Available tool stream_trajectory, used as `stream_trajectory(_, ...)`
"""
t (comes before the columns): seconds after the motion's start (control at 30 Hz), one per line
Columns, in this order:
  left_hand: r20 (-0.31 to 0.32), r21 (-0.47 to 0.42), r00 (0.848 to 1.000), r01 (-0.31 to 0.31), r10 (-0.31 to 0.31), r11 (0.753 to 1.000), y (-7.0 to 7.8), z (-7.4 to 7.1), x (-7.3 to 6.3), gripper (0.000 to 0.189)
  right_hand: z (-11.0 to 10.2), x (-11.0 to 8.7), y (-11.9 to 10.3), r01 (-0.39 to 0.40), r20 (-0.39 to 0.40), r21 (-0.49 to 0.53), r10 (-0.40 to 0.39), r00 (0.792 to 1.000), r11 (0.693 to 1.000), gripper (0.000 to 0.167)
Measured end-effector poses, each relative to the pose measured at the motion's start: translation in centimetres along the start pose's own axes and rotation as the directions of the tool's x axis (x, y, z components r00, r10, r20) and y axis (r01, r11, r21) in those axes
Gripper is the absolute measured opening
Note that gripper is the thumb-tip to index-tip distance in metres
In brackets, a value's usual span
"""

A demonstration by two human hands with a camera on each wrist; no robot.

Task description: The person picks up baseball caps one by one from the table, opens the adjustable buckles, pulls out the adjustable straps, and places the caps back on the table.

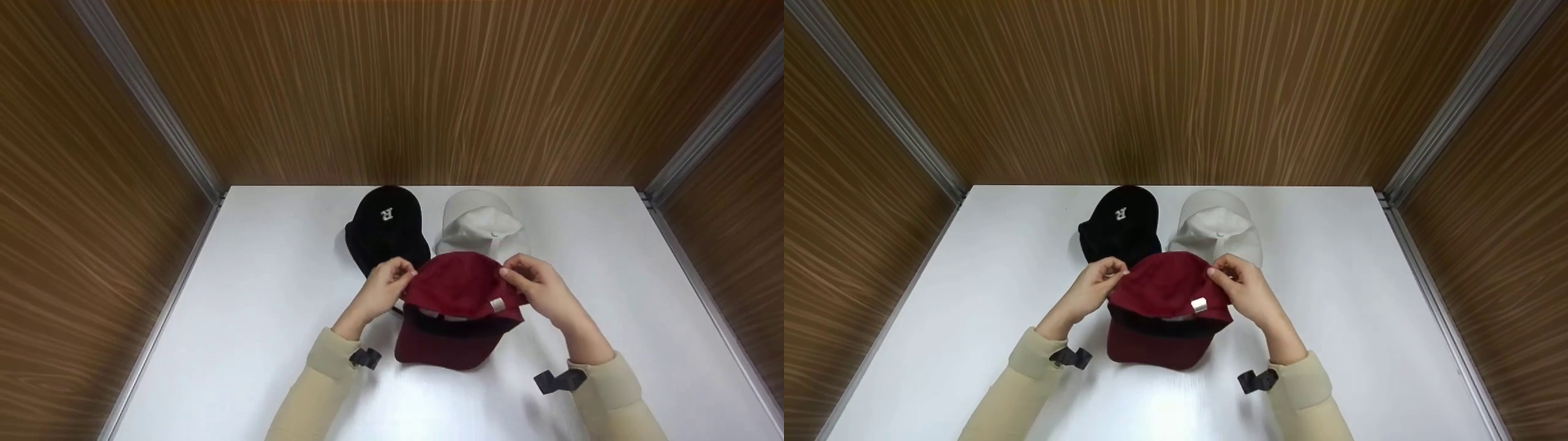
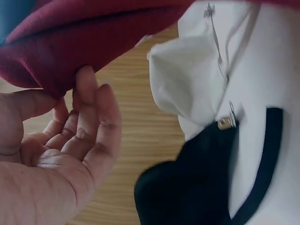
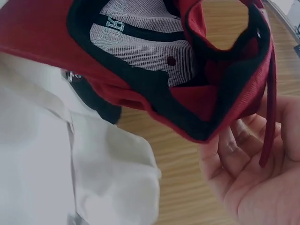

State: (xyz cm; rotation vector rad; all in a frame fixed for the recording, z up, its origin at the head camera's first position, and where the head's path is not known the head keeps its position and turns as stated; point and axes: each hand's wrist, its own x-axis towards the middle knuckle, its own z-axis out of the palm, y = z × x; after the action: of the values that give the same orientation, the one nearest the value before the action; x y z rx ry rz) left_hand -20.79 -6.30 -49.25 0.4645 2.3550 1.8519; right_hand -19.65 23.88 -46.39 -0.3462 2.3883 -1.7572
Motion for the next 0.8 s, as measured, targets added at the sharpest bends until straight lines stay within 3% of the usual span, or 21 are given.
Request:
stream_trajectory(0.23, -0.006, -0.056, 0.996, 0.091, -0.091, 0.994, -1.5, -1.2, -0.5, 0.025, 1.5, 1.9, 0.8, -0.021, 0.086, 0.064, 0.015, 0.996, 0.998, 0.02)
stream_trajectory(0.43, 0.036, -0.064, 0.99, 0.138, -0.136, 0.988, 0.7, -2.1, -2.1, 0.035, 2.7, 3.1, 1.2, -0.093, 0.099, 0.123, 0.081, 0.992, 0.988, 0.024)
stream_trajectory(0.47, 0.042, -0.053, 0.989, 0.141, -0.139, 0.989, 0.5, -2.2, -2.2, 0.035, 2.9, 3.4, 1.4, -0.108, 0.096, 0.122, 0.097, 0.991, 0.987, 0.024)
stream_trajectory(0.67, 0.056, -0.017, 0.983, 0.178, -0.177, 0.984, -3.5, -2.1, -1.7, 0.042, 4.1, 4.6, 3.0, -0.145, 0.09, 0.1, 0.137, 0.986, 0.984, 0.024)
stream_trajectory(0.8, 0.034, -0.008, 0.979, 0.2, -0.199, 0.98, -4.5, -2.2, -1.7, 0.042, 4.8, 5.0, 3.9, -0.173, 0.097, 0.091, 0.164, 0.982, 0.981, 0.021)
